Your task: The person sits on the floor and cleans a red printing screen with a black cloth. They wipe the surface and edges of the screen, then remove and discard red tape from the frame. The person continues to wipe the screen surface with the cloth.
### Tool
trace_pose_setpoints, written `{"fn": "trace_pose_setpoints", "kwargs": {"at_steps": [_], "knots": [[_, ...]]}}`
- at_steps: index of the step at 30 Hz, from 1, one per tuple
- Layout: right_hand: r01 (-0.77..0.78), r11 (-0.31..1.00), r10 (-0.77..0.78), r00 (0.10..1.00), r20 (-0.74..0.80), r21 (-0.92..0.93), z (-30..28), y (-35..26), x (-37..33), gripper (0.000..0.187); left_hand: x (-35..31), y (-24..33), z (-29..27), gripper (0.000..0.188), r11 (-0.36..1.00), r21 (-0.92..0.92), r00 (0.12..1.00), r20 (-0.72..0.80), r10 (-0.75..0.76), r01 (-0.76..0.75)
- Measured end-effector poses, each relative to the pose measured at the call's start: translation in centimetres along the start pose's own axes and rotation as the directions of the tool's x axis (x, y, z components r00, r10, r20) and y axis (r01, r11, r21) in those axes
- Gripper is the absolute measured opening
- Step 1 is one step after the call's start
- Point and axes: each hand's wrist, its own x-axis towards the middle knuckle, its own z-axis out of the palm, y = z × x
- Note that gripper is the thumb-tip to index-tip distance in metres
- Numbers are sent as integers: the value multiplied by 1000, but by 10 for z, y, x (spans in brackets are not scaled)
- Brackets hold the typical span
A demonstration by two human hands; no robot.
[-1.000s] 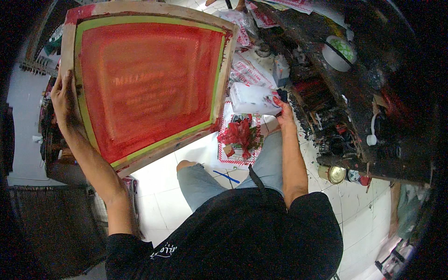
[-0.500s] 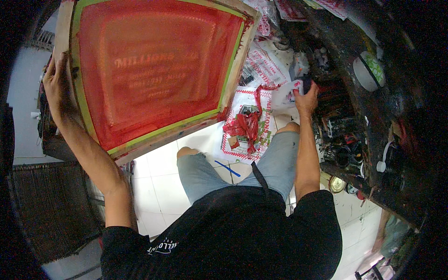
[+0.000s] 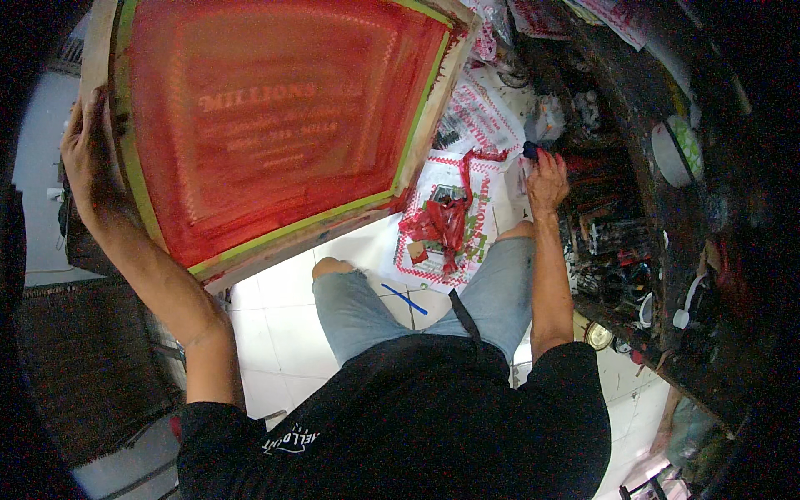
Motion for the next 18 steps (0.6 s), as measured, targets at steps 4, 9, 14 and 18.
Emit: {"fn": "trace_pose_setpoints", "kwargs": {"at_steps": [4,9,14,18], "knots": [[16,985,5,992,-122,171,-21,-29,22,33,1,1,5,42,998,63,997,-71,7,-2],[-139,816,272,949,-160,561,-16,-125,83,29,-1,1,8,45,998,12,995,-80,59,-59],[56,825,193,908,-373,562,34,-167,192,24,-3,6,16,45,999,18,990,-130,53,-51],[36,923,116,924,-364,383,92,-169,237,28,-4,15,19,45,1000,-10,994,-108,-8,7]]}}
